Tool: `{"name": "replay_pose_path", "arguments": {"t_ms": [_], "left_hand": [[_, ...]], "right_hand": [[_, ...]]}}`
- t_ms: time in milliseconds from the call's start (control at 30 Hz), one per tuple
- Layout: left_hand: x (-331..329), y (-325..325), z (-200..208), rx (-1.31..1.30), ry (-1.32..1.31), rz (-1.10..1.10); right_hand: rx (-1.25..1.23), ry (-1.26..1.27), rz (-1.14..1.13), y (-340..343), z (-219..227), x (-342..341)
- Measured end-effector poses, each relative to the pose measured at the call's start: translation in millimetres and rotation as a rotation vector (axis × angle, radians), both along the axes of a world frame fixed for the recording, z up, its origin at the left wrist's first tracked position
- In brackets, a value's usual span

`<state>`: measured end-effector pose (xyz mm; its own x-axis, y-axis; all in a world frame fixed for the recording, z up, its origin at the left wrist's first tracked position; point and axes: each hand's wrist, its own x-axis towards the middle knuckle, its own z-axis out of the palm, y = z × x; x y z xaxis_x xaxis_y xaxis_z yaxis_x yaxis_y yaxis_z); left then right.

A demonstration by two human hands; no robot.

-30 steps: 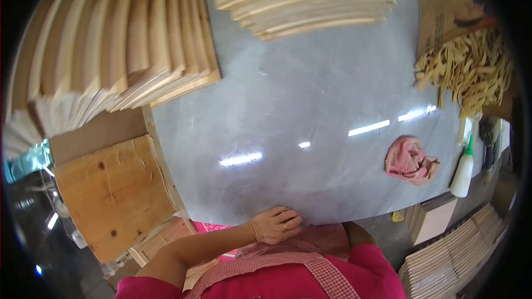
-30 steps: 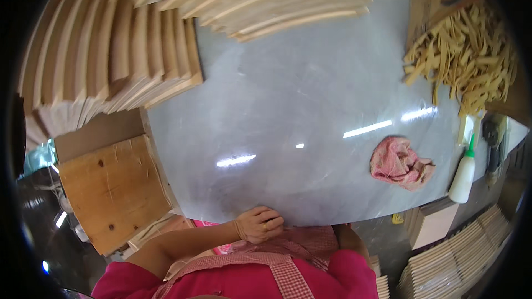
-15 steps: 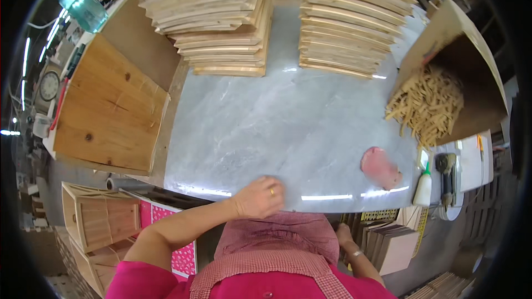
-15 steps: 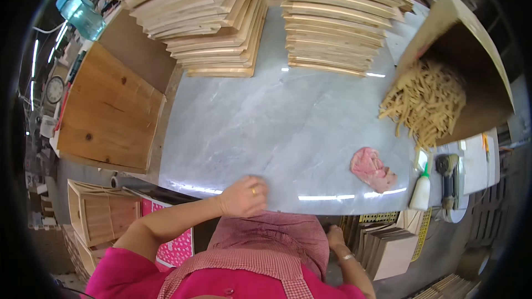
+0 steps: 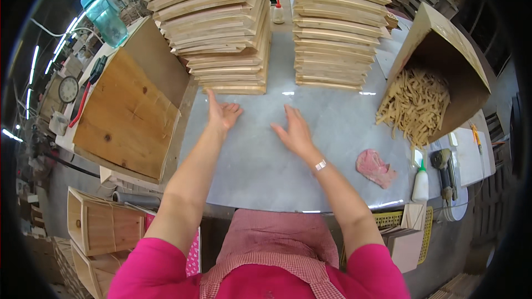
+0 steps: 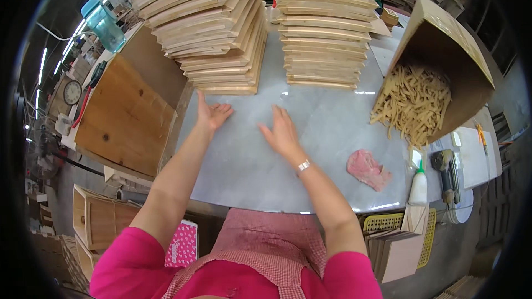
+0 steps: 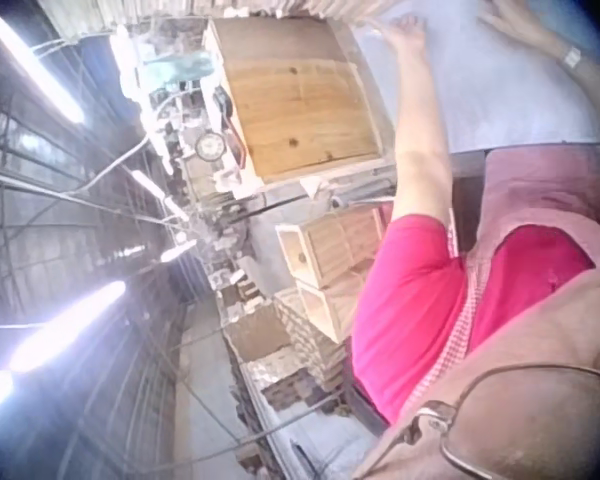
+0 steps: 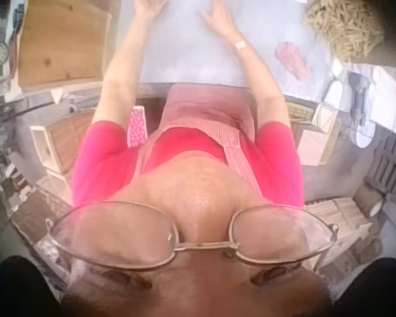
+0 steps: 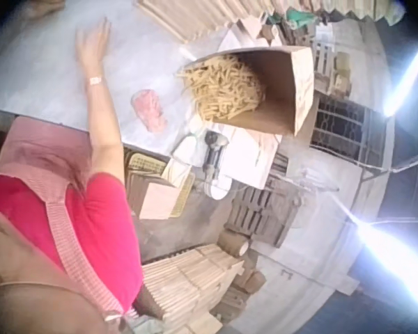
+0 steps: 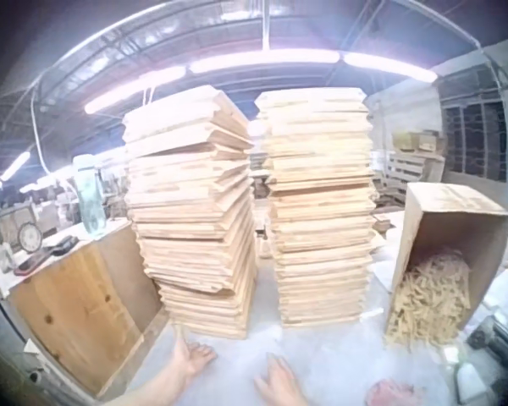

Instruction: The recorder is assembling and gluing wooden panels together to create boxes in a workshop setting.

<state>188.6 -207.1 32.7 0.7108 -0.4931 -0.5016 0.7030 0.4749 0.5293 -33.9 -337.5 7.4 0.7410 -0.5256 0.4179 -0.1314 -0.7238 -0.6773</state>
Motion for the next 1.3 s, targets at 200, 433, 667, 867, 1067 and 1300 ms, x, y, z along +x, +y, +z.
{"name": "replay_pose_path", "arguments": {"t_ms": [200,433,667,867,1067,1300], "left_hand": [[40,-30,-11,0.035,0.080,0.124],[56,-54,-24,0.259,0.003,0.125],[45,-64,-9,0.262,-0.062,0.157],[40,-67,-3,0.317,-0.053,0.181],[44,-68,-3,0.333,-0.016,0.198],[60,-82,-10,0.298,-0.012,0.178]], "right_hand": [[0.028,0.052,-0.051,-37,-7,129],[-0.184,0.125,-0.031,-50,-27,164],[-0.211,0.101,0.012,-58,-24,161],[-0.188,0.148,0.041,-58,-23,159],[-0.204,0.106,0.058,-62,-28,164],[-0.115,0.102,0.105,-79,-31,179]]}}
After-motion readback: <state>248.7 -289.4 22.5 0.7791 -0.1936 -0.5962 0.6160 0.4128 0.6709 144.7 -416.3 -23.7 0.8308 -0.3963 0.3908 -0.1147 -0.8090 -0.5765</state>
